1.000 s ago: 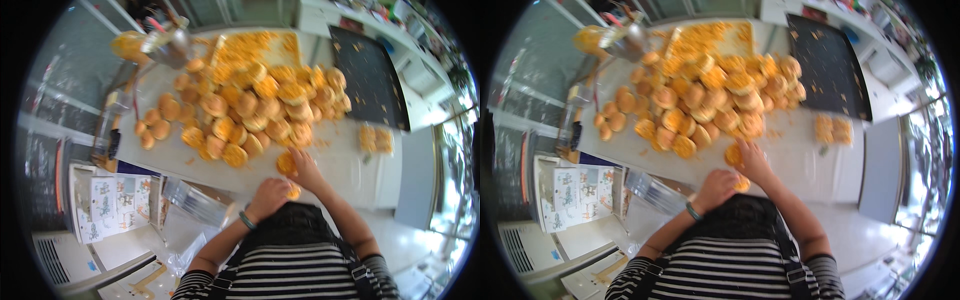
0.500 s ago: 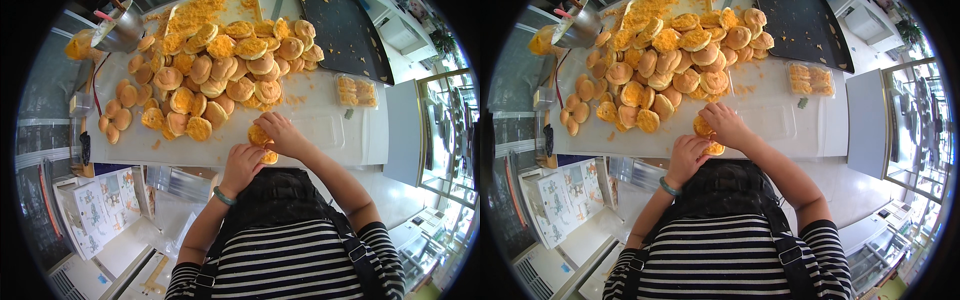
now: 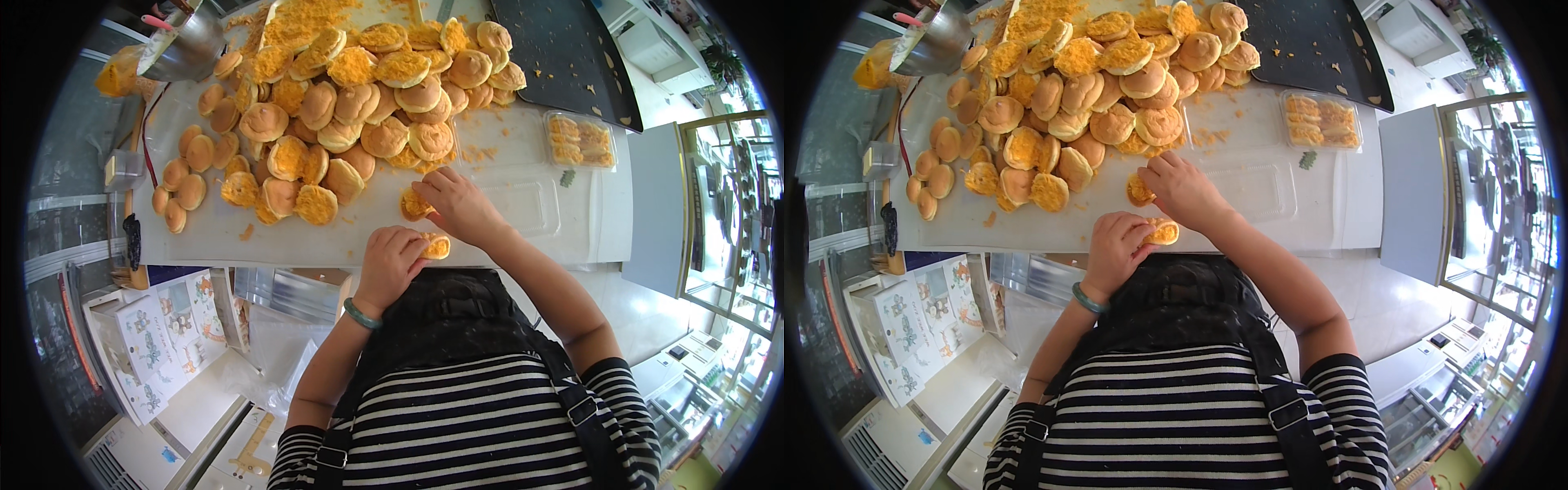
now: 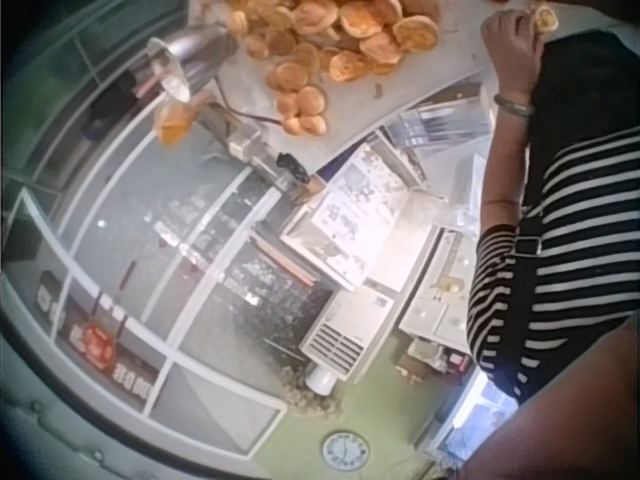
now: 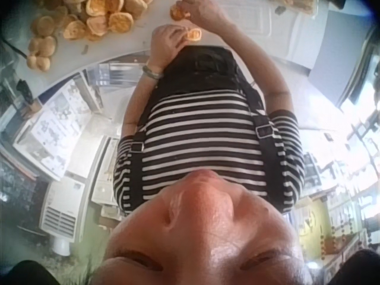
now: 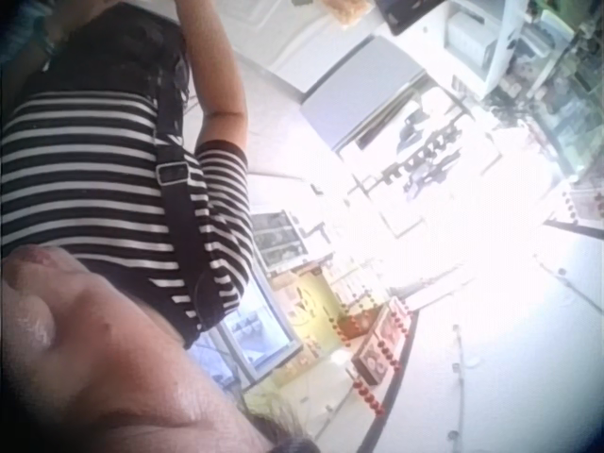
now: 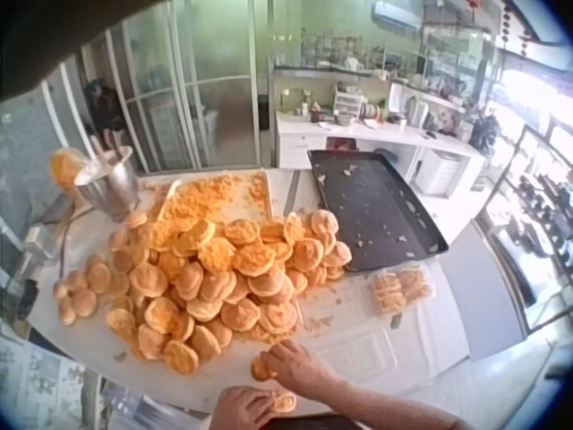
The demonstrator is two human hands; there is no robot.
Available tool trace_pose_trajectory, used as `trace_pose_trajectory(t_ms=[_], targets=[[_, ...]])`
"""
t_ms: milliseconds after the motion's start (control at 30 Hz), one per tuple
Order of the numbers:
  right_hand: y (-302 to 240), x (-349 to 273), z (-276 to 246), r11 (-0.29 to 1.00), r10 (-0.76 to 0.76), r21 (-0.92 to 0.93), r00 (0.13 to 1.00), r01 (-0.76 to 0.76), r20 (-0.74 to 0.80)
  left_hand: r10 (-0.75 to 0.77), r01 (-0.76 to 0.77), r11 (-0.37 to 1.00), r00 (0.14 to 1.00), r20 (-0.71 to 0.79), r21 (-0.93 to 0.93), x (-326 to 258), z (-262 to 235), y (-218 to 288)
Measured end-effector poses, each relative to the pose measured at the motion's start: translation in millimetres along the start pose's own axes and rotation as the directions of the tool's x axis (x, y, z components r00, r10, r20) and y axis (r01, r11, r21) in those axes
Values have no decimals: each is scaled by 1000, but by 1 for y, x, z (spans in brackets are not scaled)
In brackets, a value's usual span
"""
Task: The person assembles small buns by hand, filling them with shredded orange filling and placing them into a clear plastic container. They repeatedly pick buns, add filling, and stack them. The person also moves a tray and handles a gift box.
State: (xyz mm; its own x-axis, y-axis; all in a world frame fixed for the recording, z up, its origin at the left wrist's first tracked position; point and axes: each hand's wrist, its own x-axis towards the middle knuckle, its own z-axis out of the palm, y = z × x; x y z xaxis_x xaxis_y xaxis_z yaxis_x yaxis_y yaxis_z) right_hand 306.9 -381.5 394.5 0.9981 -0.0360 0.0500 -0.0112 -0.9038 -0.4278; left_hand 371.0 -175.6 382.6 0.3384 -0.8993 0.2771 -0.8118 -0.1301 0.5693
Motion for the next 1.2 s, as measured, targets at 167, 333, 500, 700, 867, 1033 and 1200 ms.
trace_pose_trajectory(t_ms=[167,333,500,700,867,1033,1200], targets=[[-1,-7,-3,994,-101,-31,993,103,65,37,-35,999,997,-68,28,7,9,-2],[0,-20,-10,995,-87,52,995,85,42,-5,6,1000,997,-74,14,13,17,-3],[1,-25,-8,992,-75,97,997,76,-18,-76,81,996,985,-158,26,22,15,-4],[11,-17,-10,925,87,374,995,-65,-41,-90,87,994,994,59,58,28,7,-4],[33,47,-9,975,218,23,936,-220,-276,-84,74,992,992,92,106,29,4,0],[33,51,-4,971,207,-69,947,-230,-245,-76,70,995,994,77,73,28,3,1],[31,26,-8,715,368,627,929,-311,42,-64,58,996,994,93,69,19,4,8]])
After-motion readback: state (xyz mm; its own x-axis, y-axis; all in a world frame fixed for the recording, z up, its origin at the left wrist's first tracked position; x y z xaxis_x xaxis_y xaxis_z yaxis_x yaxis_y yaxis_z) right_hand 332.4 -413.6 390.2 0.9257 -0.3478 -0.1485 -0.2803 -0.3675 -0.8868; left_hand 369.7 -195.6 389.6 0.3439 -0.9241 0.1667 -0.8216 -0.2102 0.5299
